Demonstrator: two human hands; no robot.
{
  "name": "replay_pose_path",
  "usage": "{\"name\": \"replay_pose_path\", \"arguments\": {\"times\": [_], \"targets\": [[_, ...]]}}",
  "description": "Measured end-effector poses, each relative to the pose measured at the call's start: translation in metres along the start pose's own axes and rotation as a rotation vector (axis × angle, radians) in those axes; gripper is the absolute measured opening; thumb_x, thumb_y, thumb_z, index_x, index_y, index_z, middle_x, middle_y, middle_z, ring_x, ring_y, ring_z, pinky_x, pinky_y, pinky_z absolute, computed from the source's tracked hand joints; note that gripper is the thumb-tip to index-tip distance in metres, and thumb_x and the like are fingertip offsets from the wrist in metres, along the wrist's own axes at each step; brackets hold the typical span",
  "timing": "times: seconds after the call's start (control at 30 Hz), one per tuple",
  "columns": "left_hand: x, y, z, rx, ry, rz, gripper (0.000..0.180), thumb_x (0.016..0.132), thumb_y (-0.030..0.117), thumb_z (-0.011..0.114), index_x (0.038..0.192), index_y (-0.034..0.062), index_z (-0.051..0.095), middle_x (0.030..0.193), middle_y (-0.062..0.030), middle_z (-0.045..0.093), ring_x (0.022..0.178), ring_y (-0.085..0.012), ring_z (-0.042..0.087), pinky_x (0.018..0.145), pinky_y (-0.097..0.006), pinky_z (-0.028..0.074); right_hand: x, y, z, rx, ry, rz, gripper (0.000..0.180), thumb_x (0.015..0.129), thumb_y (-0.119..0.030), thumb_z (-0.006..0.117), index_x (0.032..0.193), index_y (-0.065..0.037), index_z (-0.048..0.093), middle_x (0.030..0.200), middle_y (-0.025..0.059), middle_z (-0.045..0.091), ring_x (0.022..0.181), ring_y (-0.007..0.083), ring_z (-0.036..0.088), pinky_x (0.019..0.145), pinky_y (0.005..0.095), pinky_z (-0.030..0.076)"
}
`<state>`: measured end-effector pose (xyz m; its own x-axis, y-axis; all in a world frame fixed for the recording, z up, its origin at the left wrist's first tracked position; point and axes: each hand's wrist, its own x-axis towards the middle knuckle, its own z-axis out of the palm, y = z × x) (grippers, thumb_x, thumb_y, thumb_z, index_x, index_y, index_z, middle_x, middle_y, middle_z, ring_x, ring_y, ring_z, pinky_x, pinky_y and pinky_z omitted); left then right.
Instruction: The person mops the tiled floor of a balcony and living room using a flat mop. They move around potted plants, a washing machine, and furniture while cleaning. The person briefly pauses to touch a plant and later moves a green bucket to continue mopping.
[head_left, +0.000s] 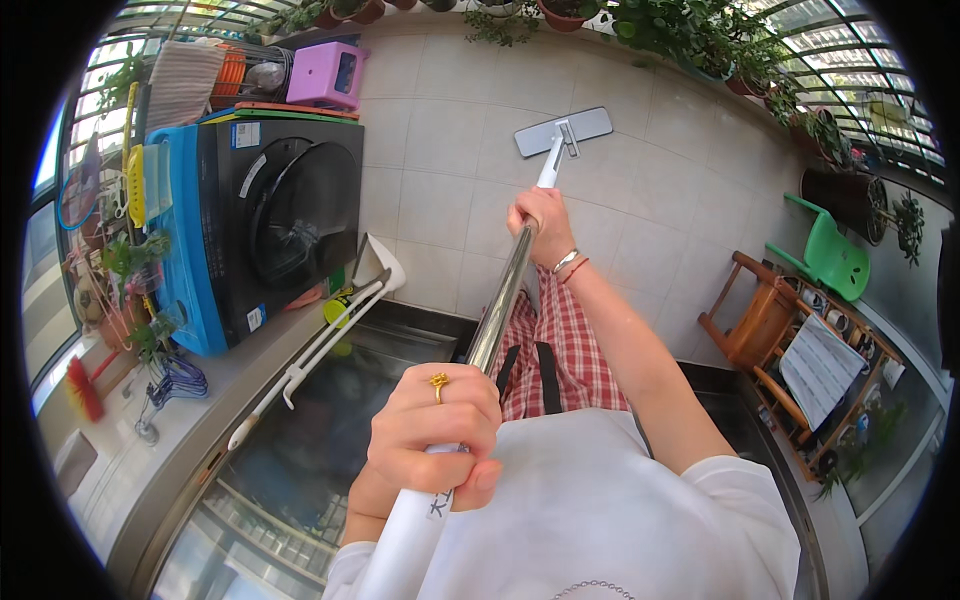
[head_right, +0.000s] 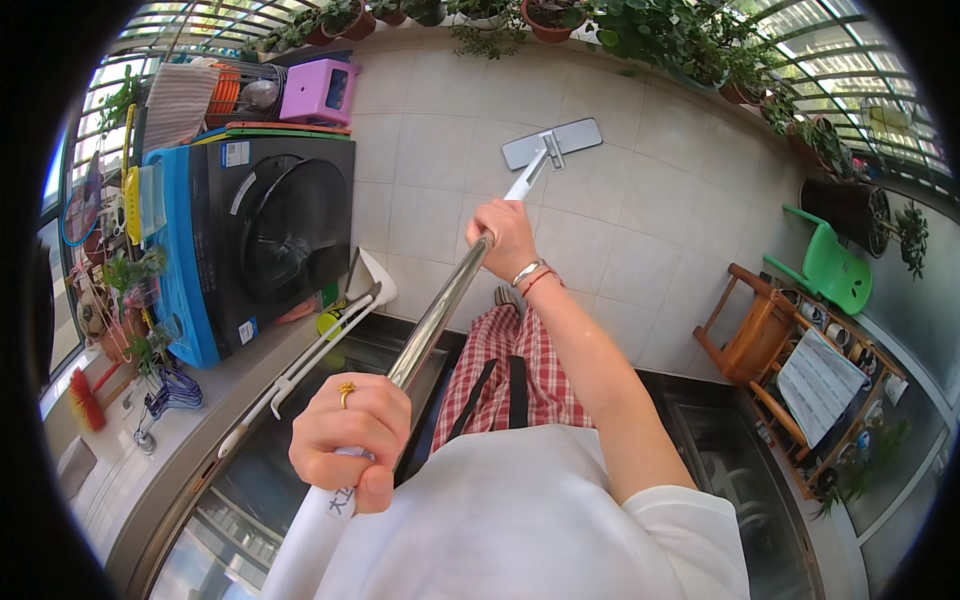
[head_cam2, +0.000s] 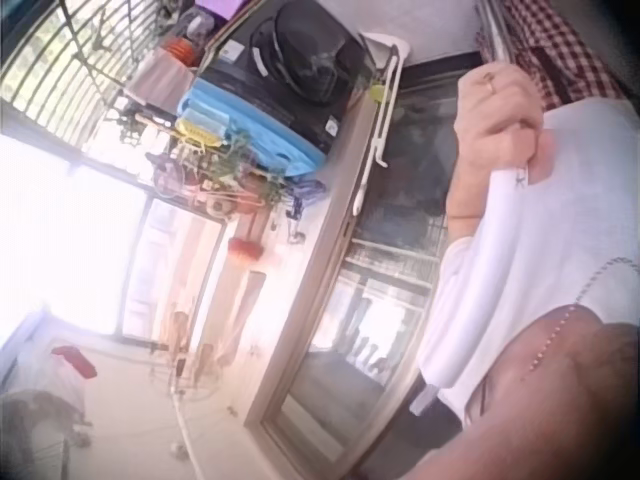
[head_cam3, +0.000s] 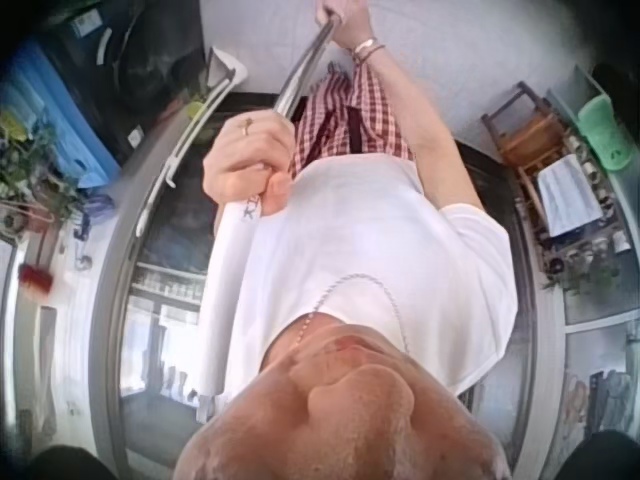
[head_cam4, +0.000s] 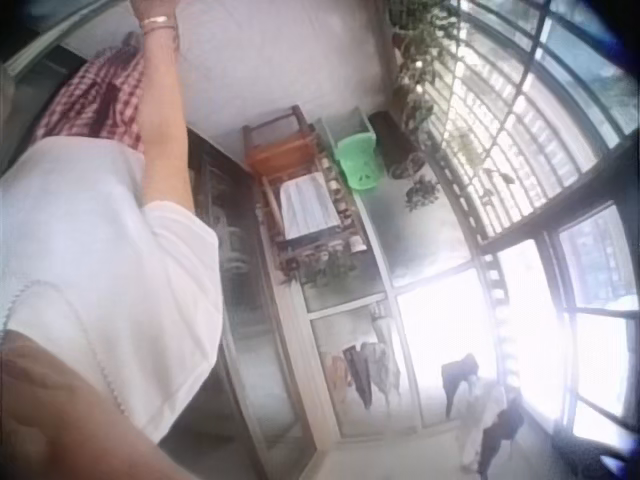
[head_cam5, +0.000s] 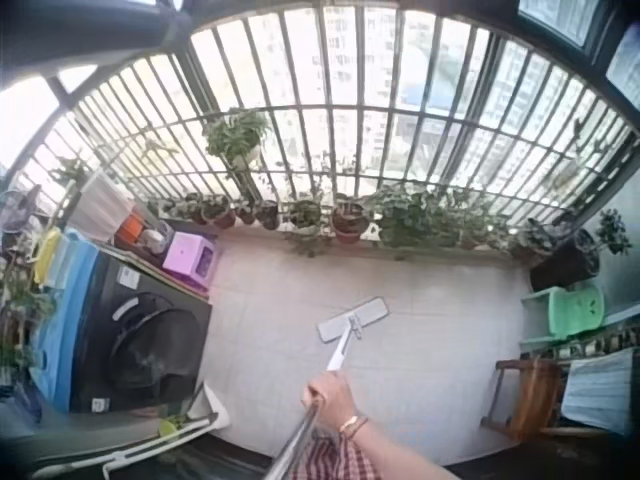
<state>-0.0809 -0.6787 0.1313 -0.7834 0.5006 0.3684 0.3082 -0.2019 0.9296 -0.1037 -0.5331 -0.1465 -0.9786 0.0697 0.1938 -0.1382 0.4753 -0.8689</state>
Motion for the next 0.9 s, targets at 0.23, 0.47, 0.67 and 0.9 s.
{"name": "replay_pose_path", "arguments": {"times": [0.23,0.47,0.67,0.9], "targets": [[-0.02,0.036,0.001,-0.119,-0.109,-0.078,0.025,0.071,-0.007,0.061,0.066,0.0058,0.04,0.057,-0.0037,0.047,0.044,-0.0195,0.046,0.044,-0.031,0.043,-0.08,-0.038,0.009,-0.064,0.143,0.122,0.021,0.076,-0.009,0.065,0.063,-0.009,0.049,0.058,0.0046,0.05,0.061,0.0244,0.053,0.074,0.0359,0.041],[-0.044,0.033,0.0,-0.08,0.212,-0.058,0.037,0.087,0.039,0.071,0.08,0.0087,0.05,0.073,-0.0077,0.059,0.061,-0.022,0.058,0.061,-0.04,0.053,-0.067,-0.015,-0.004,-0.15,-0.289,-0.009,0.035,0.087,-0.031,0.064,0.061,-0.01,0.054,0.058,0.0052,0.056,0.062,0.0258,0.055,0.074,0.0373,0.038],[-0.02,0.031,-0.001,-0.133,-0.169,0.281,0.033,0.09,0.031,0.069,0.084,0.0097,0.044,0.062,-0.003,0.051,0.051,-0.0148,0.051,0.047,-0.026,0.044,-0.06,-0.047,-0.028,-0.184,-0.046,0.018,0.034,0.086,-0.025,0.063,0.057,-0.011,0.052,0.057,0.0043,0.056,0.061,0.0226,0.054,0.078,0.0363,0.038],[0.036,-0.05,0.063,-0.153,0.086,0.228,0.038,0.088,0.036,0.07,0.087,0.0134,0.039,0.069,-0.0024,0.056,0.058,-0.0158,0.056,0.055,-0.032,0.053,-0.016,0.037,-0.101,-0.318,0.374,0.175,0.027,0.08,-0.02,0.073,0.065,-0.012,0.052,0.064,0.0018,0.054,0.071,0.022,0.057,0.083,0.0364,0.038]]}}
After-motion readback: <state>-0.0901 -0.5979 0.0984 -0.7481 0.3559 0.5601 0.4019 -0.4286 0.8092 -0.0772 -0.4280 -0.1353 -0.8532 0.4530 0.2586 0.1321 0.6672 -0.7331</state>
